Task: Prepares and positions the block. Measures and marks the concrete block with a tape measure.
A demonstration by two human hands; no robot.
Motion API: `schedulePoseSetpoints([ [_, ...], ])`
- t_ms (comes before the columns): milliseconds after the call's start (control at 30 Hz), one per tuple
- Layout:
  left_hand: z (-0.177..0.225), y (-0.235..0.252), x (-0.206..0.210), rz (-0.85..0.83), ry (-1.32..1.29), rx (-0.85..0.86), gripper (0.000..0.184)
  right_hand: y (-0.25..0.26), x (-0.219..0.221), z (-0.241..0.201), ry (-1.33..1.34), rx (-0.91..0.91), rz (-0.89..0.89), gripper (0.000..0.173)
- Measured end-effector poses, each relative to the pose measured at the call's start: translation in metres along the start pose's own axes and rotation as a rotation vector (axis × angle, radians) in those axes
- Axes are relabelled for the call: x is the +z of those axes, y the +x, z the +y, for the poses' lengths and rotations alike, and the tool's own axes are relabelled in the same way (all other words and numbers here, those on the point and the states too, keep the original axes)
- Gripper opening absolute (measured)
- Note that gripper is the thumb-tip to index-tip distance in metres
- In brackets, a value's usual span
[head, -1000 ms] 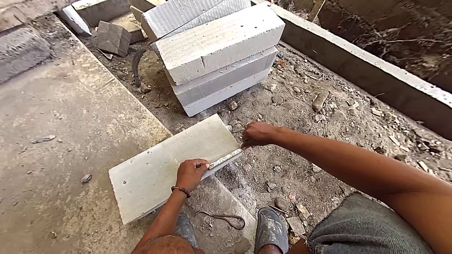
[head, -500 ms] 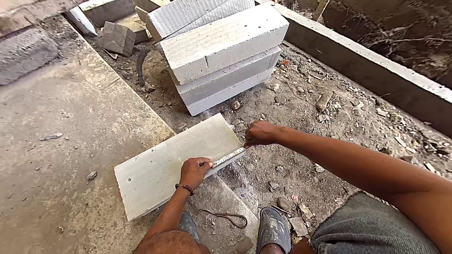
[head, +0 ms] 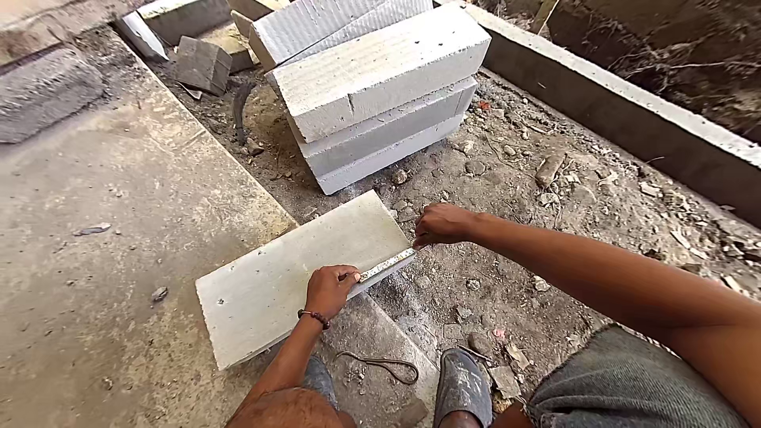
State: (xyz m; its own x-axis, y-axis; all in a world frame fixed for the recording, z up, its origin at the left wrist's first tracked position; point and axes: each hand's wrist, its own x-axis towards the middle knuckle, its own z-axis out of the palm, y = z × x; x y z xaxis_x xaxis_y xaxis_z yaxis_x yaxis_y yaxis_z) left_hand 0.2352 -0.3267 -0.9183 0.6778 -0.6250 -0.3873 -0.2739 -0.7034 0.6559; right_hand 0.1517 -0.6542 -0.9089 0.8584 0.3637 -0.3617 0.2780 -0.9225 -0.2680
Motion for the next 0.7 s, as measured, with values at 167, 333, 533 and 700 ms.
schedulePoseSetpoints([
  [167,0.0002,-0.0021,-0.0001,0.016,-0.009,0.012,0.014,0.0020,0.0012,0.0006,-0.002,0.010,-0.004,0.050],
  [333,0.0005,-0.0022,0.0008,0.017,-0.018,0.007,0.013,0.0006,0.0006,-0.0004,-0.010,0.019,-0.015,0.048],
  [533,0.0012,-0.0023,-0.0007,-0.006,0.015,0.027,0.015,0.0008,-0.0004,0.0000,0.009,0.017,-0.019,0.049],
  [700,-0.0024,-0.0012,-0.0010,-0.043,0.077,0.092,0.016,0.0020,-0.0024,-0.0028,-0.004,0.019,-0.027,0.049],
])
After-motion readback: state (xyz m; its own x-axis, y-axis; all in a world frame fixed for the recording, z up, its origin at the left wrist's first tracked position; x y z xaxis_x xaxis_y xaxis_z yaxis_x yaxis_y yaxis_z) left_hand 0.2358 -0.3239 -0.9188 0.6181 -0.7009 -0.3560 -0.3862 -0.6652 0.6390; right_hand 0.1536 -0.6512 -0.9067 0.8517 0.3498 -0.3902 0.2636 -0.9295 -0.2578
